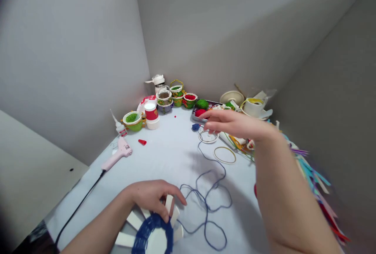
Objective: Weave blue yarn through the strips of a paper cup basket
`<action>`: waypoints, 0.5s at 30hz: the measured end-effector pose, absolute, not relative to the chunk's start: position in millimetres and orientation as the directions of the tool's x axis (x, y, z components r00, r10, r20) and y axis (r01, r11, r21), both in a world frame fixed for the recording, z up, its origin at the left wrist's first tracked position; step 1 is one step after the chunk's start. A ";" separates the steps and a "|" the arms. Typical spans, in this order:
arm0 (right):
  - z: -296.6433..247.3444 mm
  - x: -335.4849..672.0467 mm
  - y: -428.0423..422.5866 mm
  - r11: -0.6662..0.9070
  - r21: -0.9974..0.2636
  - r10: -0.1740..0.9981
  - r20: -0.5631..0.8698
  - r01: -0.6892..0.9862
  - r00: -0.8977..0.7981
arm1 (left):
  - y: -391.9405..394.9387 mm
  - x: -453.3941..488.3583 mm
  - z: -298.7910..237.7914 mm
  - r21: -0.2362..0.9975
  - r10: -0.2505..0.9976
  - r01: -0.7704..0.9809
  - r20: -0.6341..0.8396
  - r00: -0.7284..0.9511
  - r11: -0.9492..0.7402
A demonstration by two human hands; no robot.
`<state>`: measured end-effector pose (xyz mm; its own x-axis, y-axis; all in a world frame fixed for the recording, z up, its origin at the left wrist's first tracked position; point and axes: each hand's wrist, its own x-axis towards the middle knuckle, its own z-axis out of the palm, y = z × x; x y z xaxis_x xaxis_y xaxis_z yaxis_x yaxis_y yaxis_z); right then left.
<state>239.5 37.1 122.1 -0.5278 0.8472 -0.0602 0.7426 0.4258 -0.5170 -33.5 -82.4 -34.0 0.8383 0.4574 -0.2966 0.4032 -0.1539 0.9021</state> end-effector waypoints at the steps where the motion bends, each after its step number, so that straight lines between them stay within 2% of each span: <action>1: 103.9 232.2 46.2 0.393 -0.396 0.887 -0.074 0.830 -0.456 | -82.5 -33.4 -34.0 0.905 0.459 0.398 -0.292 0.839 -0.152; 3: 65.5 216.7 68.2 0.274 -0.206 0.959 -0.011 0.939 -0.283 | -82.5 -33.2 -34.2 0.907 0.463 0.393 -0.284 0.840 -0.155; 7: 1.4 190.6 101.6 0.209 -0.148 0.977 0.061 0.967 -0.202 | -82.1 -32.9 -35.7 0.906 0.460 0.403 -0.304 0.834 -0.132; 11: -19.3 177.6 110.4 0.202 -0.138 0.973 0.142 0.970 -0.183 | -81.2 -32.9 -37.2 0.908 0.461 0.395 -0.292 0.838 -0.144; 15: -1.1 179.9 114.4 0.225 -0.208 0.962 0.204 0.952 -0.183 | -81.1 -32.8 -36.1 0.910 0.449 0.389 -0.290 0.845 -0.143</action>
